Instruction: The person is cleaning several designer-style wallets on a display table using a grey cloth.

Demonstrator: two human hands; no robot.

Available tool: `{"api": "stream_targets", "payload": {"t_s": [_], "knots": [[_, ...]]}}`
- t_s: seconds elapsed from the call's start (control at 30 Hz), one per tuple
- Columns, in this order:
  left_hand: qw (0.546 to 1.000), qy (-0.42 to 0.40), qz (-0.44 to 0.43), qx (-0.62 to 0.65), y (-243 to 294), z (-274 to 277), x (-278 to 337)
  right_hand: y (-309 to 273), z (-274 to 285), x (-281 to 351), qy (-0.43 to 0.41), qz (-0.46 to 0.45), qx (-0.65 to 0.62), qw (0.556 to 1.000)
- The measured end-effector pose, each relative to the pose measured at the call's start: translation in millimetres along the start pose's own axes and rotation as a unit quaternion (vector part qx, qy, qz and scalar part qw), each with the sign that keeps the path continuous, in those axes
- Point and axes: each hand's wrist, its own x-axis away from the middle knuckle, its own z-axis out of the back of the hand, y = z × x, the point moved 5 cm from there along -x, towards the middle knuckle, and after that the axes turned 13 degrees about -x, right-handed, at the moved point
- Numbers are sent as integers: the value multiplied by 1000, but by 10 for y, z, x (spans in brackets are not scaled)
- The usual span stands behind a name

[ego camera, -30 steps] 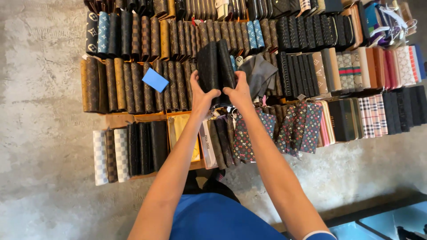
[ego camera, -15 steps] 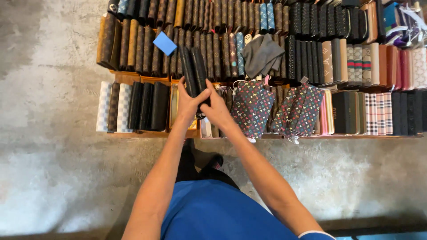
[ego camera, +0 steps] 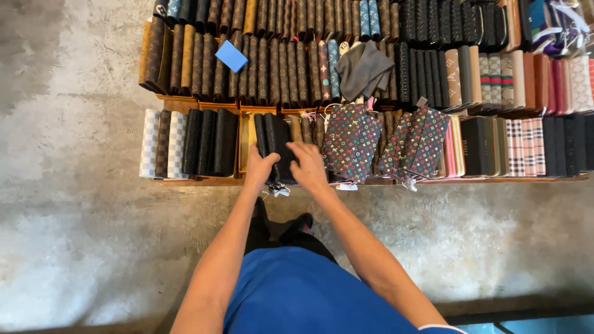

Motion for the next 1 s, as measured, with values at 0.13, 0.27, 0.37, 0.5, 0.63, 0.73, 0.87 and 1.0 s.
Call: {"api": "stream_targets", "payload": {"t_s": [0.13,0.27,0.37,0.5,0.63,0.73,0.87,1.0], "knots": [[999,11,-3,-31,115,-141,138,-118,178,-31,-8,-68,82,994],[999,10,-7,-35,327,-168,239,-80,158,-33,-41,-105,70,991],[1000,3,2,-28,328,-166,245,-40,162,-38,-40,-122,58,990],[1000,-14,2,-4,366,-144,275,-9,146,-23,-46,-101,59,992],[999,-24,-26,-33,260,-363,188,70,108,-51,-53,-129,74,987],[994,-15,-62,-88,107,-436,130,102,113,-57,-44,-124,71,989],[985,-10,-96,-144,20,-410,76,-191,273,-149,-67,-115,65,989],[978,-49,-59,-195,353,-175,193,-202,227,-164,-105,-97,93,985]]}}
